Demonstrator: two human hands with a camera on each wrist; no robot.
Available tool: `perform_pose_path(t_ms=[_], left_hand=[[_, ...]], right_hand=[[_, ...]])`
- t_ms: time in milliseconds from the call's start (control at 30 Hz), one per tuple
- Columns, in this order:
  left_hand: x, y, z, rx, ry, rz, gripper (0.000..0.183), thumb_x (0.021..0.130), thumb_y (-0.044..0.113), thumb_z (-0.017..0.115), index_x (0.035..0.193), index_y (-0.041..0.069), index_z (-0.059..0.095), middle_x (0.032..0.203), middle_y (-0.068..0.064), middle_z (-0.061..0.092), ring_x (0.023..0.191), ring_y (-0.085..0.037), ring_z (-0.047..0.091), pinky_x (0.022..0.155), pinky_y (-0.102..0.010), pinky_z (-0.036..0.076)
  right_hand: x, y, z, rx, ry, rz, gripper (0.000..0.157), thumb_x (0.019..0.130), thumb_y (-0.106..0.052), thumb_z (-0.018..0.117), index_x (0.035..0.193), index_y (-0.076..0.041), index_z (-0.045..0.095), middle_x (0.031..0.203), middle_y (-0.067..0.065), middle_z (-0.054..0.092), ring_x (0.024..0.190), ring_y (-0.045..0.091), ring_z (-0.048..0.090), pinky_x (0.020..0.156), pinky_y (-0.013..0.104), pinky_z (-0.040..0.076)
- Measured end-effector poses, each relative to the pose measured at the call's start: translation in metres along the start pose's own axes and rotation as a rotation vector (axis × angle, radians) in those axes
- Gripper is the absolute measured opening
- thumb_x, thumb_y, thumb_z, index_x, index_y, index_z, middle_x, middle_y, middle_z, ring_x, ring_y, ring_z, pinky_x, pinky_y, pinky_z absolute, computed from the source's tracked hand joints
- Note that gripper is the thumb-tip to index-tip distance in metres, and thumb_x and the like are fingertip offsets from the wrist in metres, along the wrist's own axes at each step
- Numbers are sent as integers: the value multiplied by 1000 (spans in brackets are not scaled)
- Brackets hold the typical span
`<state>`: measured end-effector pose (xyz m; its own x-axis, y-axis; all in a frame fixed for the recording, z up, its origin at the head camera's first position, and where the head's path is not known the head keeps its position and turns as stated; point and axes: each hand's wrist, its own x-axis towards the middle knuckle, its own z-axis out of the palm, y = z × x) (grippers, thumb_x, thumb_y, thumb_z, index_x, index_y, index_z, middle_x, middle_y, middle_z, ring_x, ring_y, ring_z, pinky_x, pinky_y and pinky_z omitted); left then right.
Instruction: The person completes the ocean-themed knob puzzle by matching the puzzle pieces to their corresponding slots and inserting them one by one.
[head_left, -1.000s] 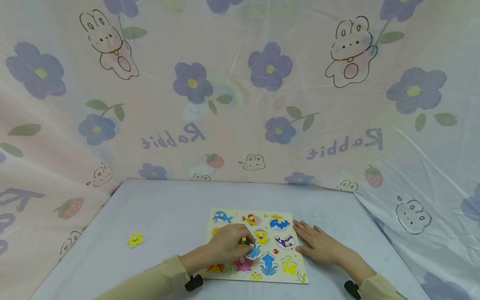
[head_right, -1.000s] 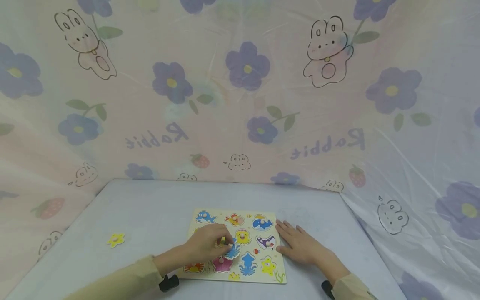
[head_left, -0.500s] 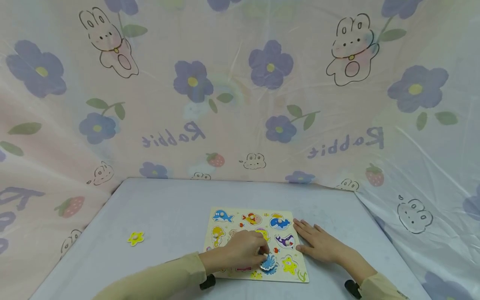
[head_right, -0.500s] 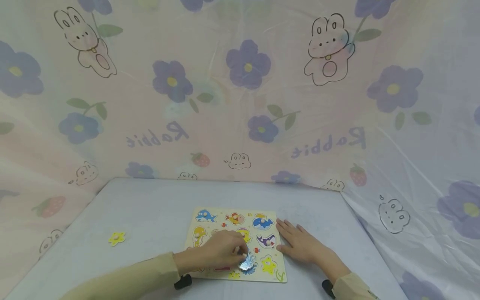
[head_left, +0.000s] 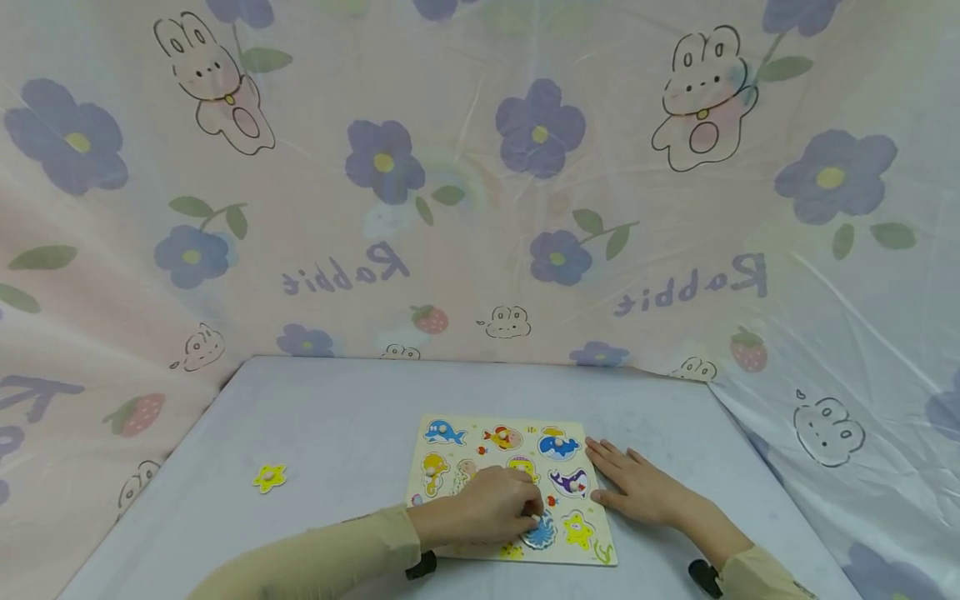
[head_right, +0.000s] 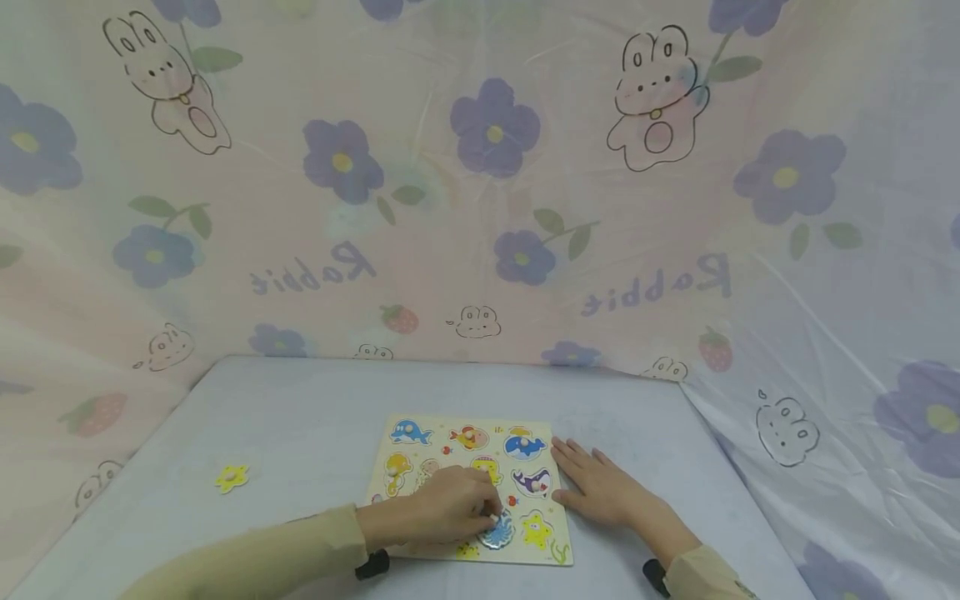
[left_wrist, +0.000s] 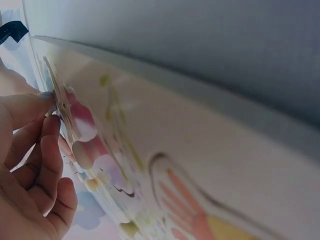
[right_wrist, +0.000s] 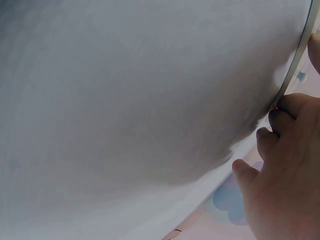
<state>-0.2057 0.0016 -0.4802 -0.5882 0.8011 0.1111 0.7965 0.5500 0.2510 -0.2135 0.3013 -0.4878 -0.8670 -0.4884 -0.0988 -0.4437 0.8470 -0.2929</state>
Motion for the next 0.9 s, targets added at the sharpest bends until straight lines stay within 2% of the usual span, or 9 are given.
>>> perform_pose_path(t_ms=[567,900], left_hand=[[3,-1,-7,17,-66,26,8,92,31,81,96,28,75,86,23,61,74,10,48,71,-13,40],[5,-3,-10,22,-73,51,7,91,29,81,95,29,75,85,23,60,73,10,48,68,-13,39]], right_hand=[[2,2,2,-3,-10,16,82,103,-58,54,163,-7,31,170,12,27,155,42,24,119,69,18],[1,1,1,-5,-4,8,82,103,-58,53,162,-6,32,169,13,28,154,44,24,119,70,19]])
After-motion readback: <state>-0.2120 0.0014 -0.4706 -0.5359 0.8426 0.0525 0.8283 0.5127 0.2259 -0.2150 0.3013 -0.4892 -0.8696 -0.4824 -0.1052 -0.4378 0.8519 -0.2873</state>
